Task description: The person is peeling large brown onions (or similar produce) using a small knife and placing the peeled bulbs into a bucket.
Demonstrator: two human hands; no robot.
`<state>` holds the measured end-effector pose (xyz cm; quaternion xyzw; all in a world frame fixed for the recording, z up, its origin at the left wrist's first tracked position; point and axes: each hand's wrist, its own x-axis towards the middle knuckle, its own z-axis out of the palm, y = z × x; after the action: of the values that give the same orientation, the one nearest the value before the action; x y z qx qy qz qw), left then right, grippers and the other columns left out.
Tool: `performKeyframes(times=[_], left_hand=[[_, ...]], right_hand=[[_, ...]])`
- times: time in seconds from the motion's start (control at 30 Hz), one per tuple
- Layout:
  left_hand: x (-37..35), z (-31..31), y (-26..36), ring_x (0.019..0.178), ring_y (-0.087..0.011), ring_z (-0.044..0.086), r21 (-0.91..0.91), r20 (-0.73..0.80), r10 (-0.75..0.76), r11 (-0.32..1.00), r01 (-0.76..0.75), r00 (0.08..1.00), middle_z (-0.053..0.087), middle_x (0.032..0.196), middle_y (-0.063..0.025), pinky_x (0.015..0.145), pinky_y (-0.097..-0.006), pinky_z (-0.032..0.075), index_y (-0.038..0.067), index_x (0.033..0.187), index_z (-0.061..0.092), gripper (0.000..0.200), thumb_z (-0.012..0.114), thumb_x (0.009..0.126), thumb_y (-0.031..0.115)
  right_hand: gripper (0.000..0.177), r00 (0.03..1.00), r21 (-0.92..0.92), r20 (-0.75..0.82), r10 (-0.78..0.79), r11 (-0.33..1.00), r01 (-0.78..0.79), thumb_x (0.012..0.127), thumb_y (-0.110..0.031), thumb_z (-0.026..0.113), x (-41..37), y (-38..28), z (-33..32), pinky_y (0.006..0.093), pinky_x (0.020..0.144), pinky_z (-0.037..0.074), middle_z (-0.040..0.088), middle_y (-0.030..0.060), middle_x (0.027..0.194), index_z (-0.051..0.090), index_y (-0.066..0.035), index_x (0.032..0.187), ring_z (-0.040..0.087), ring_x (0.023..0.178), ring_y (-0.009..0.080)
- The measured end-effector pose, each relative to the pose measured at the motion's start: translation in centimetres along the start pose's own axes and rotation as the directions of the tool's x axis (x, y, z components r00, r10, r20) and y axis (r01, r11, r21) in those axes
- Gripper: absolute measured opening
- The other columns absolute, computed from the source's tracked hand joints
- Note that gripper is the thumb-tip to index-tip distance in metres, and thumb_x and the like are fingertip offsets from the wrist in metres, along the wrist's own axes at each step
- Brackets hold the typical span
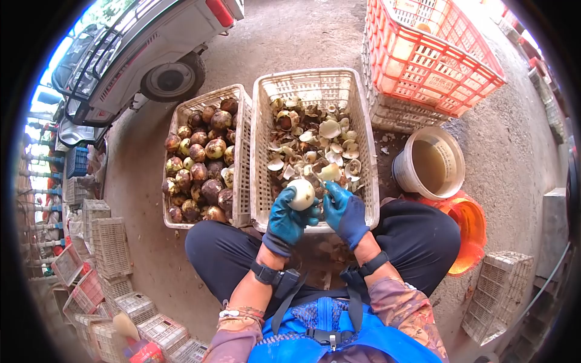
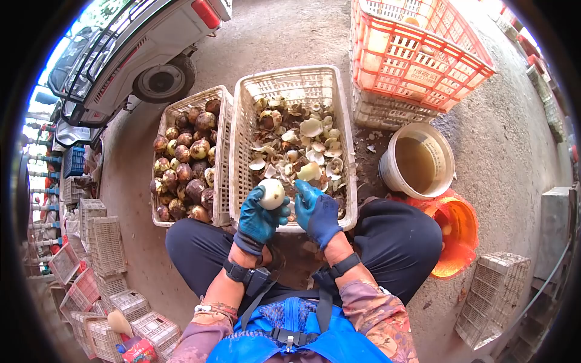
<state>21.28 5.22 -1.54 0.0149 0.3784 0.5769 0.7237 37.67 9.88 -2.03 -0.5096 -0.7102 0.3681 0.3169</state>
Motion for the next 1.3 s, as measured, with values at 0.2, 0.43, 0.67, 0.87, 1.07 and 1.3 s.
performKeyframes(times=[0.2, 0.43, 0.67, 0.87, 1.07, 1.3], left_hand=[[0.4, 0.2, 0.0, 0.063, -0.0255, 0.068, 0.004, -0.12, 0.09, 0.996, -0.09, 0.989, 0.07, 0.092, -0.0075, 0.047, -0.0304, 0.053, 0.013, 0.119, 0.058, 0.041, 0.052, 0.095, 0.045], [-0.3, 1.2, -0.1, 0.064, -0.0232, 0.066, 0.03, -0.22, 0.029, 0.999, -0.023, 0.975, 0.069, 0.088, -0.0109, 0.046, -0.0282, 0.048, 0.014, 0.116, 0.059, 0.045, 0.056, 0.091, 0.051], [0.1, 1.0, 0.2, 0.065, -0.0237, 0.064, 0.032, -0.148, 0.028, 0.999, -0.024, 0.989, 0.068, 0.089, -0.0153, 0.05, -0.0298, 0.05, 0.014, 0.117, 0.059, 0.045, 0.057, 0.091, 0.051], [0.3, 0.1, -0.5, 0.066, -0.0249, 0.064, 0.055, -0.109, 0.038, 0.998, -0.032, 0.993, 0.068, 0.09, -0.0159, 0.052, -0.0308, 0.051, 0.014, 0.119, 0.058, 0.045, 0.06, 0.089, 0.049], [-0.3, 0.9, 0.2, 0.102, -0.0374, 0.065, 0.037, 0.146, 0.168, 0.984, -0.176, 0.975, 0.061, 0.118, -0.0188, 0.077, -0.0456, 0.06, 0.009, 0.135, 0.047, 0.054, 0.062, 0.087, 0.029], [-0.5, 2.3, -0.1, 0.109, -0.0301, 0.061, -0.016, 0.213, 0.198, 0.98, -0.199, 0.957, 0.056, 0.126, -0.012, 0.091, -0.0492, 0.054, 0.01, 0.142, 0.04, 0.064, 0.062, 0.082, 0.013]], right_hand=[[0.041, 0.938, -0.345, 0.119, -0.326, 0.872, 0.347, 0.083, -0.016, 0.06, -0.3, -0.5, 0.0, 0.0418, 0.056, 0.049, 0.063, 0.0105, 0.079, 0.056, -0.012, 0.123, 0.065, 0.069, 0.0291], [0.036, 0.969, -0.576, 0.207, -0.134, 0.784, 0.231, 0.085, -0.016, 0.056, -0.2, 0.7, 0.6, 0.0434, 0.059, 0.051, 0.066, 0.0115, 0.085, 0.057, -0.012, 0.121, 0.068, 0.074, 0.029], [0.017, 1.0, -0.081, -0.006, 0.018, 0.997, -0.019, 0.084, -0.013, 0.06, 0.2, 0.5, 0.6, 0.0456, 0.068, 0.052, 0.069, 0.0149, 0.087, 0.065, -0.014, 0.101, 0.067, 0.082, 0.0357], [0.014, 0.948, -0.465, 0.277, 0.159, 0.885, -0.012, 0.084, -0.016, 0.058, 0.3, 0.6, 0.5, 0.0446, 0.07, 0.053, 0.069, 0.0157, 0.091, 0.06, -0.012, 0.098, 0.068, 0.086, 0.0343], [0.052, 0.936, 0.006, 0.145, 0.319, 0.946, -0.324, 0.087, -0.026, 0.059, 0.2, 3.6, 1.2, 0.0461, 0.076, 0.054, 0.069, 0.0213, 0.091, 0.05, -0.007, 0.135, 0.068, 0.092, 0.0381], [0.049, 0.93, 0.09, 0.228, 0.287, 0.945, -0.313, 0.084, -0.017, 0.061, 0.0, 2.7, -0.1, 0.0419, 0.072, 0.055, 0.069, 0.0169, 0.094, 0.049, -0.009, 0.131, 0.07, 0.089, 0.0325]])
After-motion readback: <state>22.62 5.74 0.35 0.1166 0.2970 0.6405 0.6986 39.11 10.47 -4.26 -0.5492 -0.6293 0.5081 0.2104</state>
